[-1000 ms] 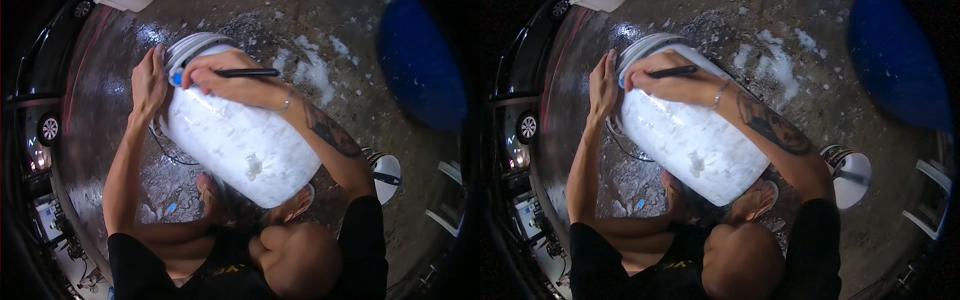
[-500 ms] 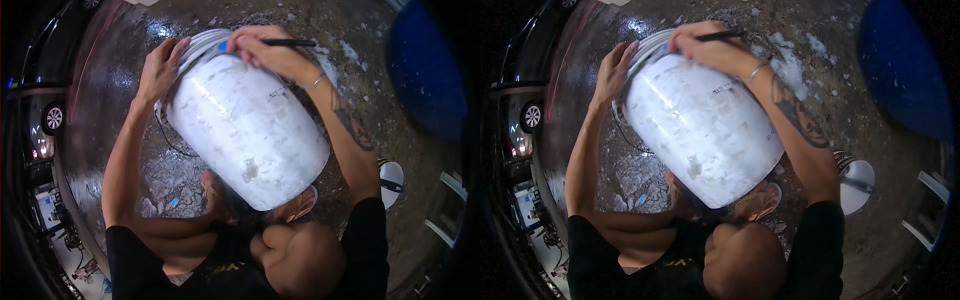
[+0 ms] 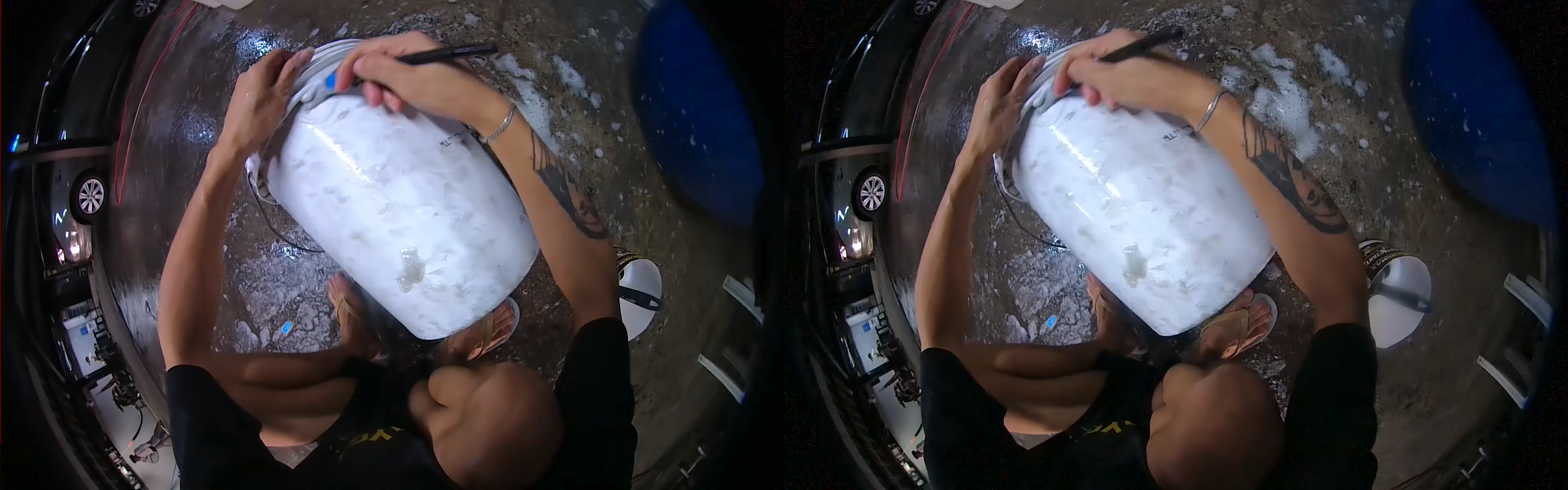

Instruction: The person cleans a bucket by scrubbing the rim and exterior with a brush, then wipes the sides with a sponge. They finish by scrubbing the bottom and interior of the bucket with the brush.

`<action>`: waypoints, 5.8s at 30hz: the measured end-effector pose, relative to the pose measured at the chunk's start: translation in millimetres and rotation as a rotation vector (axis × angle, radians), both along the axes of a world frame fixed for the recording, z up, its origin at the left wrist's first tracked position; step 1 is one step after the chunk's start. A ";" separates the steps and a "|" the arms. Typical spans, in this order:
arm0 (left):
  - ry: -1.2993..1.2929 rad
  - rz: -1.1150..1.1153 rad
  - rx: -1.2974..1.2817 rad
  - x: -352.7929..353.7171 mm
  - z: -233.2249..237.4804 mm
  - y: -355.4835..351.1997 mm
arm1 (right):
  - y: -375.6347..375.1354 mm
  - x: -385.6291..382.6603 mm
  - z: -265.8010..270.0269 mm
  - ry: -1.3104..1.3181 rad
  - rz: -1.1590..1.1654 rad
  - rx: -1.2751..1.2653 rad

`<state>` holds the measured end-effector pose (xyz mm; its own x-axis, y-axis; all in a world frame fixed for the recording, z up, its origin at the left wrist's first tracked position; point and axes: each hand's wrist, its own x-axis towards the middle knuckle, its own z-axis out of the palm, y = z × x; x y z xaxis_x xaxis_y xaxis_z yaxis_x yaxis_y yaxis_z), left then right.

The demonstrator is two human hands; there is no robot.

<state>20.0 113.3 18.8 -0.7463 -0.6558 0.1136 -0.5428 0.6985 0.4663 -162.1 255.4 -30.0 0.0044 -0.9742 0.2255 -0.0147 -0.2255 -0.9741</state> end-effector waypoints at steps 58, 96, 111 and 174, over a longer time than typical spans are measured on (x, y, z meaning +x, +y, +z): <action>0.137 0.122 0.105 74.7 -35.4 -39.2 | 29.2 15.1 -67.9 0.155 -0.461 0.044; 0.232 -0.565 -0.315 -4.1 52.2 39.0 | 447.7 -76.5 -153.5 0.989 -0.088 1.080; 0.140 -0.162 0.163 48.6 -27.4 -14.1 | 299.3 -62.0 57.4 0.214 -0.878 0.348; -0.289 0.026 -0.317 -29.0 -2.2 -5.6 | 30.5 -35.3 -5.6 0.637 -0.365 -0.045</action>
<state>-8.9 107.7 16.6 -0.7605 -0.6415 0.1009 -0.6393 0.7669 0.0568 -197.5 286.0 -35.6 -0.1749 -0.9287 0.3269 -0.6563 -0.1375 -0.7419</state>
